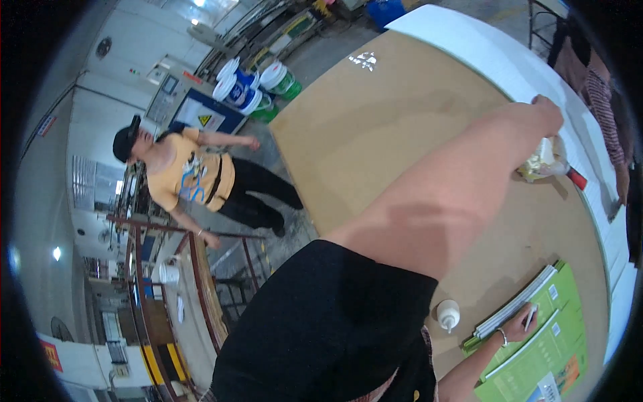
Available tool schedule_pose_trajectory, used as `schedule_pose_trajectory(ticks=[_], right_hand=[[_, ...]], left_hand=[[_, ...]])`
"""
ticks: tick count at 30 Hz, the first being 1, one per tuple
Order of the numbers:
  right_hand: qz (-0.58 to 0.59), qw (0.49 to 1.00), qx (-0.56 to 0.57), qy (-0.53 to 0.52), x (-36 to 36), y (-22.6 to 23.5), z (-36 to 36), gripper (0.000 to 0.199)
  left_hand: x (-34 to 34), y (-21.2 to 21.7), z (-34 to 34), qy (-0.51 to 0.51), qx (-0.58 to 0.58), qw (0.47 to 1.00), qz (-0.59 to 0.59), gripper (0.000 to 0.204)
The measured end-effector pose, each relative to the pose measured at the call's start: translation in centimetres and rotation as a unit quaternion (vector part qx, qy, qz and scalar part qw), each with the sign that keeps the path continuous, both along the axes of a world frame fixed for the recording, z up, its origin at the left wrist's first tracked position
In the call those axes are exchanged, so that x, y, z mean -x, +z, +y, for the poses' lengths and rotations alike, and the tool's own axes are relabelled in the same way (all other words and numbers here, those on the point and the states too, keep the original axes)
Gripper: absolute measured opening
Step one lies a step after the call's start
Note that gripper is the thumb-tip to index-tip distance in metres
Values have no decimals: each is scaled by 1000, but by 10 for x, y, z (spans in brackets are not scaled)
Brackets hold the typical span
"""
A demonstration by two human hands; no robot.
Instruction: Preparing glue bottles and organizing paper boxes on a work table in a production facility.
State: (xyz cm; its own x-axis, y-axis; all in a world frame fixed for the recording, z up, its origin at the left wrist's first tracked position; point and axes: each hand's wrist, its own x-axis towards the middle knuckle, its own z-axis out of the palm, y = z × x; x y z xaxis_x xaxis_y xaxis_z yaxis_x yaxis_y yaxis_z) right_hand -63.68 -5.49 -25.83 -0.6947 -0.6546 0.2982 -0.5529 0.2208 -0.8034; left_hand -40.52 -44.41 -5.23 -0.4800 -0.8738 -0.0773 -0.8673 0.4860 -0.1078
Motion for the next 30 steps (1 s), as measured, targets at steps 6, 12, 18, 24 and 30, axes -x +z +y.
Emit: schedule_pose_trajectory(ticks=[6, 12, 18, 24, 30], right_hand=[[37, 999, -16, 4, 3, 0, -6, 40], [-27, 1000, 7, 1, -3, -9, -4, 31], [-44, 998, 38, 9, -10, 15, -4, 24], [-40, 997, 61, 14, -14, 29, -6, 25], [-40, 996, 74, 8, -17, 31, -8, 25]], left_hand=[[-16, 3, 4, -7, -21, 999, -36, 30], [-21, -22, -30, -36, 21, 999, -31, 27], [-21, -12, -20, -30, -1, 999, -43, 34], [-28, 3, -28, -48, 5, 996, -74, 37], [-28, 14, -27, -66, -3, 994, -85, 46]])
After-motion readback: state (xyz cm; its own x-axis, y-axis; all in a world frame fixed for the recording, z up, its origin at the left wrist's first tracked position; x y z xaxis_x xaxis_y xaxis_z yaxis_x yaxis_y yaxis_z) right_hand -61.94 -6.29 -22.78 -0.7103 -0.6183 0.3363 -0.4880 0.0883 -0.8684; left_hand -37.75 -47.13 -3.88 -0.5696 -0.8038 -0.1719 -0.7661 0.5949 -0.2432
